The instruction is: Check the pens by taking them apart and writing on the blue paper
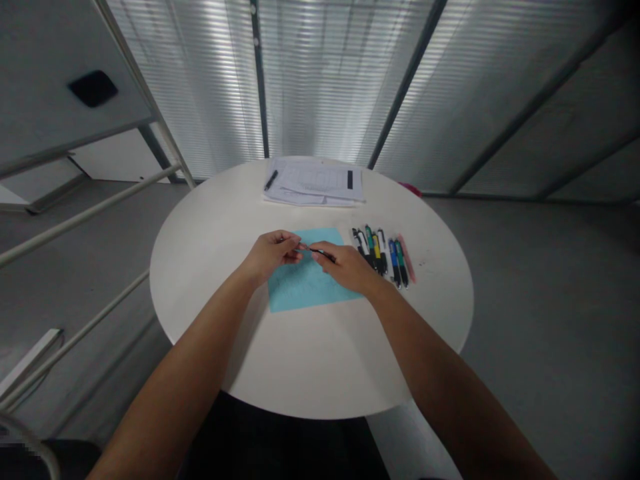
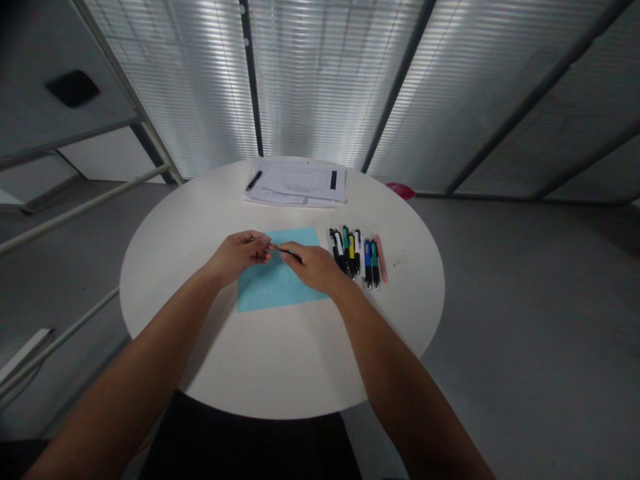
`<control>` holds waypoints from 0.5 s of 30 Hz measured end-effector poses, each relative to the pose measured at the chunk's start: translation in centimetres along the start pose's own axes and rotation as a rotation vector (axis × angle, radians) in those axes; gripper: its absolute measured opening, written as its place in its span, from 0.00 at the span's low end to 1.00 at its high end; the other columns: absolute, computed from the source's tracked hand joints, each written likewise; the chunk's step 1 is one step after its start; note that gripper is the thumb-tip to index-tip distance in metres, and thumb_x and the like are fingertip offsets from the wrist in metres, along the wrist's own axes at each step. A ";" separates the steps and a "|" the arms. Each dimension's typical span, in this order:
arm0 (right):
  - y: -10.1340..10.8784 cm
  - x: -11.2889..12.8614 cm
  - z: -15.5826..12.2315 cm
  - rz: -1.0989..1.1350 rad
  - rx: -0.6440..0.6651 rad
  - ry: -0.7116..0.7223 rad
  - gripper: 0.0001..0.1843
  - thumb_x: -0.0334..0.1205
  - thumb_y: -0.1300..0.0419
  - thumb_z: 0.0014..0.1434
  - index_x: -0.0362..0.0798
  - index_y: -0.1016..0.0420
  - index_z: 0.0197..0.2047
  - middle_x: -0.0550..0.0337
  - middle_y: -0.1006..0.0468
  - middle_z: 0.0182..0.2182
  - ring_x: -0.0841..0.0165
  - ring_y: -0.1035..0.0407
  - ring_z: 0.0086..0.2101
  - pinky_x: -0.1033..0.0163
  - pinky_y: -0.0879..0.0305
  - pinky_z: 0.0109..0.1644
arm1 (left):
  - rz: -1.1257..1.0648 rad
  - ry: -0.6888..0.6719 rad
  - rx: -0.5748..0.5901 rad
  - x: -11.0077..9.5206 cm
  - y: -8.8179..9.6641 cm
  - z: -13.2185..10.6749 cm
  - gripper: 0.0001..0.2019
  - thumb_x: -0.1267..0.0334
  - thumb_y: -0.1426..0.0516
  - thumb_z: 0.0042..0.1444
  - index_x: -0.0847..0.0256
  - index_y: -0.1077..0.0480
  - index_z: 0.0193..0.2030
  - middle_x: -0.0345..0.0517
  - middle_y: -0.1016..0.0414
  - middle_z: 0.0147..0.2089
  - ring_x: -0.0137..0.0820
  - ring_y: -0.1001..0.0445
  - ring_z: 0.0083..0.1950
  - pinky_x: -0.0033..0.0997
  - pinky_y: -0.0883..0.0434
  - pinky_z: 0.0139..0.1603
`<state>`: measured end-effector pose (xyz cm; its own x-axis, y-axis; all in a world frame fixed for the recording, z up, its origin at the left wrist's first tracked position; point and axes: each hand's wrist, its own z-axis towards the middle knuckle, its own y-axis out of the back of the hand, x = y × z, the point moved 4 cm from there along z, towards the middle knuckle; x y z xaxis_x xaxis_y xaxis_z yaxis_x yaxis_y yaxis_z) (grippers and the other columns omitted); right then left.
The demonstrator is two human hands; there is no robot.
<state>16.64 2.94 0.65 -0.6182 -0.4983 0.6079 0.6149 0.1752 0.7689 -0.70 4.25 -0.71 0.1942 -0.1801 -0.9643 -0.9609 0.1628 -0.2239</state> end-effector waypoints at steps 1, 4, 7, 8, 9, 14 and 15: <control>0.0 0.0 0.0 -0.004 0.001 -0.006 0.19 0.47 0.50 0.66 0.51 0.27 0.55 0.59 0.22 0.28 0.69 0.29 0.30 0.65 0.39 0.37 | 0.017 -0.004 0.005 0.0 0.0 0.0 0.10 0.62 0.37 0.51 0.66 0.30 0.35 0.50 0.22 0.36 0.25 0.26 0.28 0.32 0.27 0.37; -0.1 0.0 0.0 -0.015 0.007 -0.024 0.18 0.47 0.49 0.66 0.51 0.27 0.53 0.60 0.23 0.27 0.69 0.30 0.29 0.65 0.40 0.35 | 0.099 -0.017 0.012 -0.1 -0.1 -0.1 0.11 0.60 0.37 0.51 0.66 0.29 0.36 0.50 0.22 0.37 0.25 0.26 0.29 0.30 0.29 0.35; -0.2 -0.2 0.0 -0.019 0.006 -0.036 0.17 0.47 0.49 0.65 0.51 0.27 0.52 0.61 0.24 0.26 0.70 0.31 0.28 0.66 0.42 0.33 | 0.188 -0.034 0.009 -0.2 -0.2 -0.1 0.12 0.57 0.38 0.51 0.65 0.29 0.36 0.49 0.21 0.38 0.25 0.27 0.29 0.28 0.30 0.32; -0.2 -0.2 0.0 -0.019 0.006 -0.037 0.17 0.48 0.49 0.65 0.52 0.27 0.51 0.62 0.25 0.25 0.70 0.32 0.27 0.66 0.43 0.33 | 0.208 -0.042 0.009 -0.3 -0.2 -0.1 0.12 0.57 0.38 0.51 0.64 0.28 0.36 0.49 0.22 0.39 0.25 0.27 0.29 0.28 0.31 0.31; -0.3 -0.3 0.0 -0.020 0.007 -0.037 0.17 0.48 0.48 0.65 0.52 0.27 0.51 0.62 0.25 0.25 0.71 0.33 0.26 0.66 0.44 0.32 | 0.224 -0.049 0.009 -0.3 -0.2 -0.1 0.12 0.56 0.38 0.51 0.64 0.29 0.36 0.49 0.22 0.39 0.25 0.27 0.29 0.27 0.31 0.31; -0.4 -0.5 0.1 -0.063 0.004 -0.025 0.15 0.48 0.46 0.63 0.52 0.26 0.49 0.63 0.27 0.24 0.72 0.38 0.23 0.66 0.49 0.29 | 0.296 -0.072 0.022 -0.1 -0.2 0.0 0.13 0.55 0.39 0.51 0.64 0.28 0.35 0.48 0.22 0.36 0.26 0.27 0.29 0.26 0.33 0.29; -0.4 -0.6 0.2 -0.071 0.002 -0.022 0.15 0.48 0.45 0.62 0.52 0.26 0.49 0.63 0.27 0.25 0.73 0.39 0.23 0.66 0.49 0.30 | 0.314 -0.078 0.029 -0.1 -0.2 0.0 0.13 0.55 0.39 0.51 0.64 0.28 0.35 0.48 0.22 0.36 0.25 0.28 0.29 0.26 0.33 0.29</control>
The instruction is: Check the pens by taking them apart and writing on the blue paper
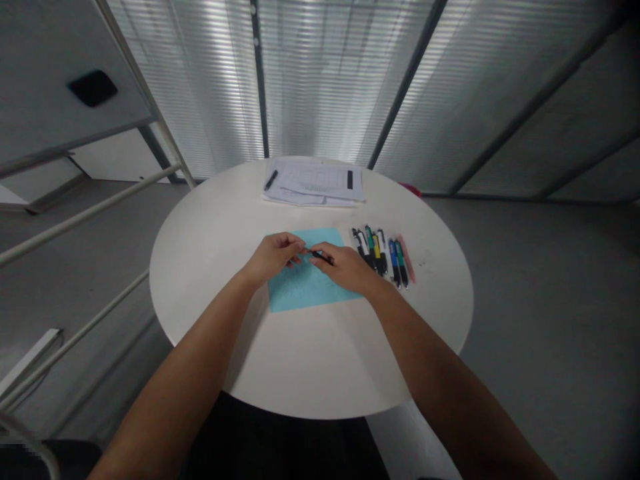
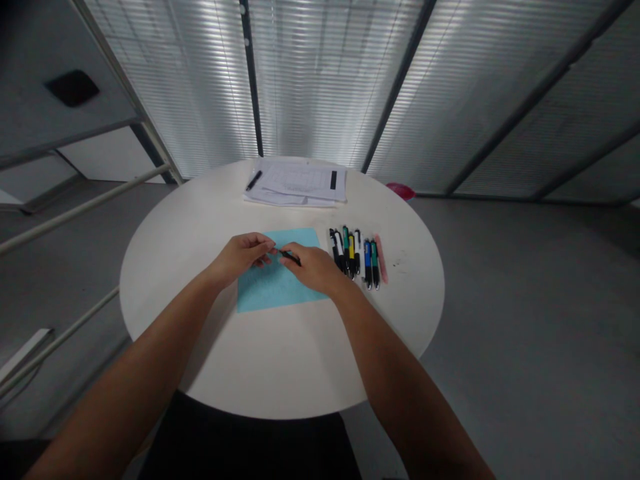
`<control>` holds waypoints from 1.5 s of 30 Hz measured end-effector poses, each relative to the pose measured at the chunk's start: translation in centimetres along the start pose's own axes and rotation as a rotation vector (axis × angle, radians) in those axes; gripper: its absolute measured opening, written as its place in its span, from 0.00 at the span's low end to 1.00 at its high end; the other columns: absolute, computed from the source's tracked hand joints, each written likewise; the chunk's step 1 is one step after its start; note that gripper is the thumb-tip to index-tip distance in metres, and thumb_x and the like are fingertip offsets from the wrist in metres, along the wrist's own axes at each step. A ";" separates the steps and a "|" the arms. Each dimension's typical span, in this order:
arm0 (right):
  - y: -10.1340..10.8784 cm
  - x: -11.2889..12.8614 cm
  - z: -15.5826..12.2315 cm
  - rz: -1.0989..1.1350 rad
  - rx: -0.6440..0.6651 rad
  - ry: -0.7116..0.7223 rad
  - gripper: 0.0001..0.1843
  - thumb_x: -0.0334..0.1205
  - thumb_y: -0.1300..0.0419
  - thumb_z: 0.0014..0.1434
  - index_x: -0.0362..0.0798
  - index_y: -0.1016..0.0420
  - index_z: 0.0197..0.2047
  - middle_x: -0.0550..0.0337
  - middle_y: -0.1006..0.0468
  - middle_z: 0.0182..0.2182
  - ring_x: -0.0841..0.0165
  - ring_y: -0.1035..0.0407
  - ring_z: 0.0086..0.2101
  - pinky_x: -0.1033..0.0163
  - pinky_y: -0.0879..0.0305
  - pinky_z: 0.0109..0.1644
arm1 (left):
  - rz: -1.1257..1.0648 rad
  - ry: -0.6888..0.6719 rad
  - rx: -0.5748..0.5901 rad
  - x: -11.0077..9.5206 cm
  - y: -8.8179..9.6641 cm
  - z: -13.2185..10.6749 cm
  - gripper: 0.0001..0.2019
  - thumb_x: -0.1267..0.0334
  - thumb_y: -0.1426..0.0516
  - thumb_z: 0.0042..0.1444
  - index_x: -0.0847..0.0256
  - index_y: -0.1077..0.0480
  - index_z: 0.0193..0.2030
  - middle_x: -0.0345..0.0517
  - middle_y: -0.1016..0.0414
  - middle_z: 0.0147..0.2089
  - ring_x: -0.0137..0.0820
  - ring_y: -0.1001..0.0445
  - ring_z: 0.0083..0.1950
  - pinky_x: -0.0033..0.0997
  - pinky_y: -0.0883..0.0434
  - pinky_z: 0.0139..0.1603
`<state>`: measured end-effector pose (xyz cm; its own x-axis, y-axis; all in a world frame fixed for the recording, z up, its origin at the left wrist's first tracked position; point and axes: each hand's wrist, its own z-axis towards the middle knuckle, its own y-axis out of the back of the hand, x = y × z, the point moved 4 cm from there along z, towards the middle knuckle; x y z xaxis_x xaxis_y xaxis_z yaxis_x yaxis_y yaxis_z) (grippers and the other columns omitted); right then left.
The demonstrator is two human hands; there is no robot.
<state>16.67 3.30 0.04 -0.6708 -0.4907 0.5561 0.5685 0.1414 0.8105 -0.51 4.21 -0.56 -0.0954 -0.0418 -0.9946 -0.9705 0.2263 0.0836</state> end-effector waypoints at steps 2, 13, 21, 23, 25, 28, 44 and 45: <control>0.0 0.0 0.0 -0.004 -0.003 0.002 0.15 0.47 0.44 0.61 0.52 0.27 0.50 0.64 0.27 0.25 0.72 0.39 0.24 0.66 0.49 0.30 | 0.033 -0.011 0.010 0.0 -0.1 0.0 0.12 0.55 0.39 0.52 0.64 0.27 0.34 0.47 0.23 0.35 0.25 0.28 0.28 0.26 0.33 0.29; -0.1 -0.2 0.1 0.112 -0.020 -0.006 0.15 0.49 0.41 0.60 0.51 0.32 0.46 0.61 0.22 0.33 0.69 0.31 0.31 0.65 0.42 0.35 | 0.045 0.009 0.020 -0.6 -0.2 -0.2 0.09 0.62 0.38 0.48 0.64 0.27 0.35 0.40 0.28 0.25 0.24 0.32 0.25 0.25 0.36 0.27; 0.4 0.6 0.2 0.104 -0.024 0.082 0.13 0.48 0.47 0.65 0.50 0.28 0.45 0.57 0.21 0.38 0.67 0.29 0.37 0.63 0.39 0.41 | 0.064 -0.014 0.109 -0.6 -0.5 -0.5 0.08 0.62 0.39 0.50 0.64 0.26 0.35 0.41 0.28 0.25 0.23 0.33 0.26 0.24 0.37 0.27; 0.5 0.7 0.1 0.122 -0.020 0.084 0.14 0.48 0.48 0.65 0.50 0.28 0.46 0.57 0.21 0.38 0.67 0.30 0.37 0.63 0.39 0.41 | 0.045 -0.017 0.108 -0.6 -0.5 -0.5 0.08 0.63 0.39 0.50 0.64 0.26 0.36 0.40 0.29 0.25 0.23 0.33 0.25 0.24 0.37 0.27; 0.4 0.7 0.1 0.142 -0.016 0.083 0.15 0.48 0.48 0.65 0.49 0.28 0.46 0.57 0.21 0.37 0.67 0.30 0.36 0.63 0.39 0.41 | 0.004 -0.025 0.099 -0.5 -0.4 -0.4 0.11 0.64 0.38 0.48 0.64 0.27 0.40 0.40 0.28 0.27 0.23 0.32 0.26 0.24 0.36 0.27; 0.4 0.6 0.1 0.159 -0.024 0.071 0.15 0.48 0.47 0.65 0.50 0.27 0.47 0.57 0.21 0.38 0.67 0.30 0.36 0.63 0.39 0.42 | -0.019 -0.043 0.088 -0.3 -0.3 -0.3 0.13 0.65 0.38 0.47 0.63 0.28 0.41 0.40 0.28 0.28 0.24 0.31 0.26 0.24 0.36 0.28; 0.5 0.7 0.2 0.236 -0.023 0.097 0.18 0.48 0.51 0.66 0.48 0.25 0.46 0.58 0.23 0.33 0.69 0.31 0.34 0.64 0.38 0.42 | -0.011 -0.093 0.089 -0.4 -0.3 -0.2 0.10 0.64 0.38 0.47 0.63 0.30 0.37 0.37 0.30 0.26 0.23 0.33 0.25 0.24 0.36 0.28; 0.5 0.7 0.2 0.234 -0.027 0.090 0.18 0.49 0.51 0.66 0.48 0.25 0.45 0.58 0.23 0.33 0.69 0.31 0.33 0.64 0.38 0.41 | 0.010 -0.099 0.092 -0.4 -0.3 -0.2 0.09 0.63 0.38 0.48 0.63 0.30 0.35 0.37 0.31 0.25 0.23 0.33 0.25 0.25 0.36 0.28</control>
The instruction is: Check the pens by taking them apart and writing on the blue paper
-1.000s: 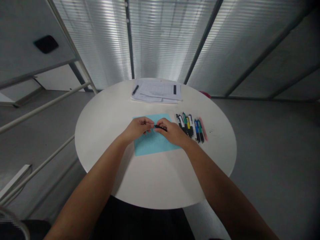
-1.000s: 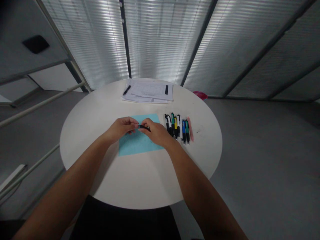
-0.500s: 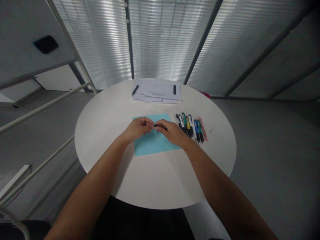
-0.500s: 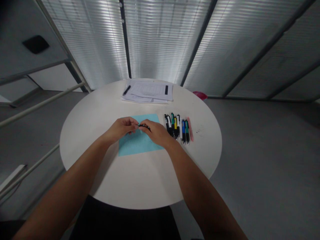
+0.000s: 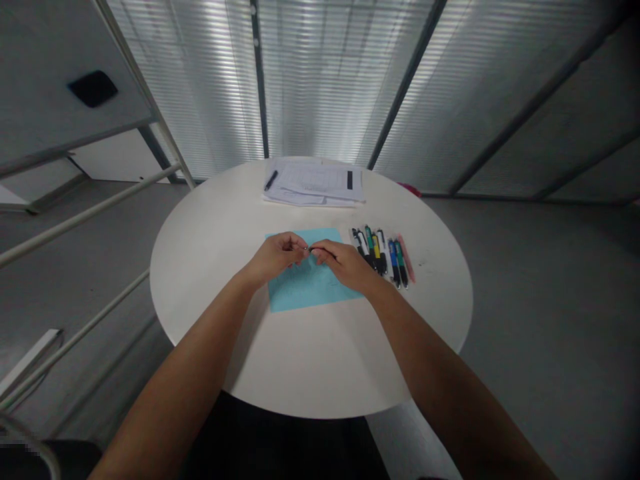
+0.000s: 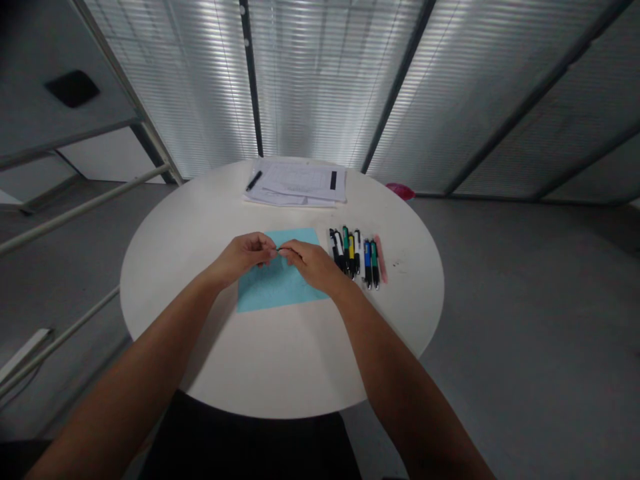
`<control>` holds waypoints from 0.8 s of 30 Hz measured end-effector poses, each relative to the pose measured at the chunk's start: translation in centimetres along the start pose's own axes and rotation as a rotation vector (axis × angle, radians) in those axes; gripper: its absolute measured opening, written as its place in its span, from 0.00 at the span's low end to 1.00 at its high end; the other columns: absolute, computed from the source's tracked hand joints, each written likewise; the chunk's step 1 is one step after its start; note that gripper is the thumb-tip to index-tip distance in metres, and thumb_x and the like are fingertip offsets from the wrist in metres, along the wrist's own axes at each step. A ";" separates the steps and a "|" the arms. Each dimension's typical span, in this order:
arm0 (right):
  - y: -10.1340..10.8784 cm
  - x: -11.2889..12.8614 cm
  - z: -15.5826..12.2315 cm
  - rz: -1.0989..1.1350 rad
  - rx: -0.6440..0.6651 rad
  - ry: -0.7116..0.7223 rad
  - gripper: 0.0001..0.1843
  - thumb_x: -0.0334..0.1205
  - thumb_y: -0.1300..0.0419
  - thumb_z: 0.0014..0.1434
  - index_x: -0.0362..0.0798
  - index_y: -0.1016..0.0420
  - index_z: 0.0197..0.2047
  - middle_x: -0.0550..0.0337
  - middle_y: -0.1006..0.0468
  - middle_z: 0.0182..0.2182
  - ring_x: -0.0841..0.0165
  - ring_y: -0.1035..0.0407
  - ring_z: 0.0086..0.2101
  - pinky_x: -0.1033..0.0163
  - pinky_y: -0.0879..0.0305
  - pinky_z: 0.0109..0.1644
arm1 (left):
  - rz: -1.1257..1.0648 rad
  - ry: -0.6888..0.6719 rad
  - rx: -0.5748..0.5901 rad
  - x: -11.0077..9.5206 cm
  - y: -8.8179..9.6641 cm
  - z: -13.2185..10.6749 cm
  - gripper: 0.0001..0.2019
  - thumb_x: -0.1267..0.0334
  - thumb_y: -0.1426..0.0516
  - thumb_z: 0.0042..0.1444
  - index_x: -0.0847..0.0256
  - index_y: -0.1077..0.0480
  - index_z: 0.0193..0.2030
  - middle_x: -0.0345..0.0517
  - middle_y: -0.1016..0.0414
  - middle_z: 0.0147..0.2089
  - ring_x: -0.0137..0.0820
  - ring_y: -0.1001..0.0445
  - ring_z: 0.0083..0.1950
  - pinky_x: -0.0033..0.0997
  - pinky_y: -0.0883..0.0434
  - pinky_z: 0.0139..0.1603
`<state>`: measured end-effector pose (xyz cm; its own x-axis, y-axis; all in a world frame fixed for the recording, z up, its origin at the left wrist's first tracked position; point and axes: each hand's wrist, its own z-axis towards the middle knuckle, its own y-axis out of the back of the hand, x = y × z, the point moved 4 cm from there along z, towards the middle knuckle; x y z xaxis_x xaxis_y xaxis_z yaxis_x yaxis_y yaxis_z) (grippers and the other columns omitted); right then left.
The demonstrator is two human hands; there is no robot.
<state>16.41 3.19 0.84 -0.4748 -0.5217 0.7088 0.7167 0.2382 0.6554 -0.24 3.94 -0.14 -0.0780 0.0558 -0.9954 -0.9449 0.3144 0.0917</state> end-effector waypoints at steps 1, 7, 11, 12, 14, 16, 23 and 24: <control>0.0 0.0 0.0 -0.002 -0.004 -0.006 0.18 0.49 0.51 0.66 0.47 0.25 0.45 0.58 0.23 0.32 0.70 0.31 0.33 0.64 0.38 0.41 | 0.019 -0.003 0.004 0.0 0.0 0.0 0.08 0.63 0.39 0.49 0.63 0.30 0.34 0.38 0.31 0.24 0.23 0.34 0.25 0.25 0.37 0.28; 0.2 0.2 -0.1 0.005 -0.028 -0.016 0.20 0.51 0.51 0.66 0.47 0.26 0.47 0.59 0.25 0.32 0.70 0.33 0.32 0.65 0.40 0.39 | -0.005 -0.006 0.010 -0.3 -0.1 0.0 0.11 0.63 0.39 0.47 0.63 0.30 0.37 0.39 0.30 0.27 0.25 0.33 0.27 0.27 0.36 0.31; 0.4 0.0 -0.3 0.022 -0.038 -0.026 0.20 0.50 0.52 0.67 0.46 0.27 0.48 0.59 0.26 0.32 0.70 0.33 0.32 0.65 0.40 0.39 | 0.259 -0.116 -0.195 -0.7 2.0 -0.1 0.13 0.65 0.41 0.48 0.61 0.29 0.42 0.42 0.29 0.32 0.27 0.33 0.31 0.29 0.36 0.36; 0.4 -0.1 -0.3 0.023 -0.039 -0.026 0.20 0.50 0.53 0.67 0.46 0.27 0.48 0.59 0.26 0.32 0.70 0.33 0.32 0.65 0.40 0.39 | 0.402 -0.134 -0.266 -0.7 2.8 -0.2 0.13 0.66 0.42 0.49 0.61 0.29 0.43 0.42 0.29 0.34 0.27 0.34 0.30 0.29 0.36 0.37; 0.5 -0.3 -0.3 0.018 -0.047 -0.030 0.22 0.50 0.57 0.68 0.46 0.27 0.46 0.59 0.26 0.32 0.70 0.34 0.32 0.65 0.41 0.39 | 0.637 -0.138 -0.357 -0.5 4.0 -0.3 0.13 0.67 0.43 0.48 0.60 0.28 0.43 0.45 0.29 0.37 0.30 0.33 0.33 0.32 0.36 0.40; 0.5 -0.5 -0.4 0.007 -0.056 -0.045 0.23 0.51 0.58 0.69 0.46 0.27 0.45 0.59 0.27 0.31 0.70 0.34 0.31 0.65 0.41 0.38 | 0.786 -0.094 -0.375 0.0 4.7 -0.4 0.14 0.67 0.43 0.48 0.59 0.26 0.44 0.48 0.29 0.39 0.34 0.31 0.38 0.35 0.35 0.43; 0.4 -0.8 -0.3 -0.045 -0.040 -0.043 0.24 0.52 0.59 0.69 0.46 0.27 0.44 0.59 0.26 0.31 0.69 0.33 0.32 0.64 0.42 0.39 | 1.006 0.083 -0.286 0.8 4.3 -0.2 0.18 0.59 0.44 0.53 0.57 0.27 0.51 0.52 0.26 0.43 0.43 0.29 0.47 0.44 0.36 0.51; 0.4 -0.7 -0.3 -0.052 -0.036 -0.043 0.24 0.52 0.59 0.69 0.46 0.27 0.44 0.59 0.26 0.31 0.69 0.33 0.33 0.64 0.42 0.39 | 1.038 0.090 -0.284 0.8 4.1 -0.1 0.18 0.57 0.45 0.55 0.57 0.28 0.52 0.52 0.25 0.44 0.43 0.29 0.47 0.44 0.35 0.51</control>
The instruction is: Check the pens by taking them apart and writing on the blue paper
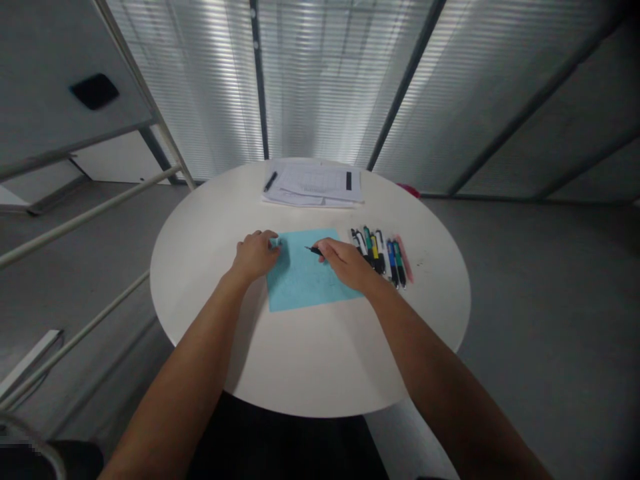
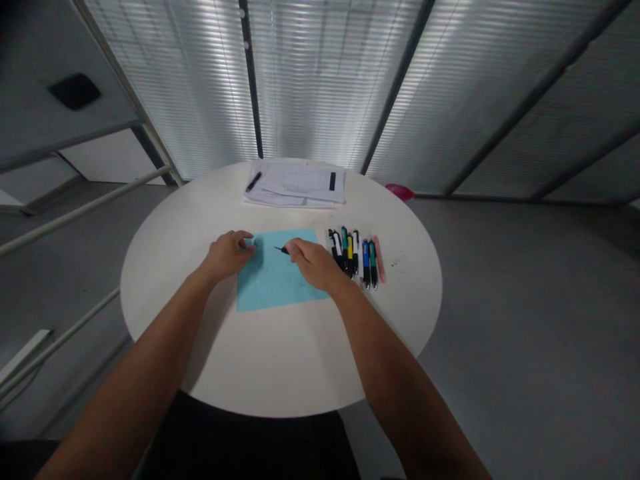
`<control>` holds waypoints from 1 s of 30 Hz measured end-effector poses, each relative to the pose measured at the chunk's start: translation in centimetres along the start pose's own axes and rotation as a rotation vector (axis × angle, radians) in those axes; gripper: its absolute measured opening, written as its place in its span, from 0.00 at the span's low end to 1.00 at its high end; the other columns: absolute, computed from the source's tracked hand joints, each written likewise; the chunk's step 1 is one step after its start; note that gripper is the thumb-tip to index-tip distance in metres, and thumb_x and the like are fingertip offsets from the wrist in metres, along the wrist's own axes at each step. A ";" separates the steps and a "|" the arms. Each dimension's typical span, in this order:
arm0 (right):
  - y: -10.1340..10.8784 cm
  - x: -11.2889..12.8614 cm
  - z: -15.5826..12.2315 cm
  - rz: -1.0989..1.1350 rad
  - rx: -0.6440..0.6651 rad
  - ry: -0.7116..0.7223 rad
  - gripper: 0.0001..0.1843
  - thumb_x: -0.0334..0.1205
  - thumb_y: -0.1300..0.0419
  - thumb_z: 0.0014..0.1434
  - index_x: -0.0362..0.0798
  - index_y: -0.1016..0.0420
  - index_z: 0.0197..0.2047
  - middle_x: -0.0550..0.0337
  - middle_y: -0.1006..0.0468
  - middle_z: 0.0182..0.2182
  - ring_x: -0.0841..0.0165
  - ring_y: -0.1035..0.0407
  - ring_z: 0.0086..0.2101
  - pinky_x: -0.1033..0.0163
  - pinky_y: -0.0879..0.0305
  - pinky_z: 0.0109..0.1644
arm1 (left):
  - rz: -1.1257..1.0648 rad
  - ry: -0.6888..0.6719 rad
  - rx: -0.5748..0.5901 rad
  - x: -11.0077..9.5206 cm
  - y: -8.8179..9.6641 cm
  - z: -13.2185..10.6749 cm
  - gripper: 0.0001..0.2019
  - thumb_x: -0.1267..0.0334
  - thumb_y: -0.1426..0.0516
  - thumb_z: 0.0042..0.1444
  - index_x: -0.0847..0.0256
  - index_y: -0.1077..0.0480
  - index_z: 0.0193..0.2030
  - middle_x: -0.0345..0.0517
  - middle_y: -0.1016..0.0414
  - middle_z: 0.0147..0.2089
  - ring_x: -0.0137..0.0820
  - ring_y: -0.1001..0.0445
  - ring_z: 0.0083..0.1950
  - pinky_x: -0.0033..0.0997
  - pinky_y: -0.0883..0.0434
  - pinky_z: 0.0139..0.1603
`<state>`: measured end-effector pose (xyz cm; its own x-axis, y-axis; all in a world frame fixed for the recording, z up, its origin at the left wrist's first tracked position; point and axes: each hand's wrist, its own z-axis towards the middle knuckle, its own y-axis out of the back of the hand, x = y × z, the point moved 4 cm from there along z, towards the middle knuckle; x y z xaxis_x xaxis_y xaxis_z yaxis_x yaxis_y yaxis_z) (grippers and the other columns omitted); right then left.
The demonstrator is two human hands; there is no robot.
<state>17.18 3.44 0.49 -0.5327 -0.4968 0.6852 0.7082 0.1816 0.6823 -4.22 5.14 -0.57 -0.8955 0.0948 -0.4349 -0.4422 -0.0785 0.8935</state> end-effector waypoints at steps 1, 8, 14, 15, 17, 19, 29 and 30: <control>0.0 0.1 0.0 -0.005 0.004 0.001 0.24 0.52 0.59 0.69 0.47 0.27 0.43 0.58 0.26 0.31 0.68 0.33 0.32 0.64 0.41 0.39 | 0.027 -0.005 -0.002 -0.2 -0.1 0.0 0.19 0.56 0.47 0.57 0.57 0.28 0.53 0.52 0.25 0.45 0.43 0.29 0.48 0.44 0.36 0.51; -0.1 0.3 0.0 -0.006 0.017 0.013 0.22 0.52 0.56 0.68 0.47 0.27 0.39 0.59 0.26 0.29 0.68 0.34 0.31 0.64 0.41 0.37 | -0.027 -0.070 -0.063 -0.8 -1.1 0.4 0.13 0.58 0.47 0.57 0.60 0.24 0.43 0.54 0.23 0.42 0.41 0.28 0.45 0.42 0.36 0.48; -0.3 -0.2 0.2 -0.007 -0.007 0.016 0.16 0.47 0.47 0.64 0.49 0.25 0.48 0.60 0.23 0.32 0.69 0.32 0.31 0.64 0.39 0.37 | -0.734 -0.106 0.007 -1.8 -1.7 0.5 0.14 0.57 0.42 0.53 0.64 0.25 0.42 0.46 0.23 0.35 0.29 0.29 0.33 0.30 0.35 0.37; -0.3 -0.1 0.3 0.000 -0.007 0.033 0.17 0.47 0.48 0.65 0.50 0.25 0.49 0.59 0.23 0.34 0.69 0.31 0.32 0.64 0.38 0.38 | -0.824 -0.102 0.046 -2.1 -1.8 0.4 0.15 0.57 0.41 0.52 0.65 0.25 0.42 0.46 0.24 0.34 0.29 0.30 0.33 0.29 0.35 0.36; -0.2 0.0 0.3 0.015 -0.014 0.065 0.18 0.46 0.51 0.66 0.51 0.25 0.51 0.57 0.21 0.38 0.69 0.30 0.34 0.63 0.37 0.40 | -0.948 -0.093 0.114 -2.5 -1.9 0.2 0.16 0.57 0.40 0.51 0.66 0.25 0.43 0.45 0.24 0.34 0.27 0.31 0.32 0.28 0.36 0.36; -0.2 0.0 0.3 0.022 -0.028 0.083 0.18 0.45 0.51 0.67 0.52 0.25 0.53 0.55 0.21 0.41 0.68 0.29 0.36 0.62 0.36 0.42 | -1.022 -0.095 0.153 -2.9 -1.8 0.0 0.16 0.58 0.40 0.51 0.66 0.25 0.43 0.46 0.23 0.34 0.26 0.32 0.32 0.28 0.36 0.36; 0.2 0.2 0.3 0.002 -0.074 0.108 0.19 0.45 0.52 0.67 0.52 0.26 0.54 0.55 0.21 0.42 0.67 0.29 0.38 0.60 0.35 0.44 | -1.094 -0.108 0.203 -3.2 -1.3 -0.3 0.14 0.59 0.40 0.51 0.65 0.24 0.42 0.45 0.23 0.35 0.24 0.34 0.30 0.28 0.37 0.34; 0.2 0.1 0.2 0.005 -0.072 0.101 0.19 0.45 0.52 0.67 0.51 0.27 0.54 0.55 0.21 0.41 0.67 0.29 0.37 0.60 0.35 0.44 | -1.096 -0.107 0.210 -3.2 -1.2 -0.3 0.14 0.59 0.40 0.51 0.65 0.24 0.42 0.45 0.23 0.35 0.24 0.34 0.30 0.28 0.37 0.35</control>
<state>17.14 3.61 0.77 -0.4823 -0.5801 0.6564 0.7441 0.1243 0.6565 -0.80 4.63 -0.32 -0.0138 0.0953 -0.9953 -0.9627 0.2679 0.0390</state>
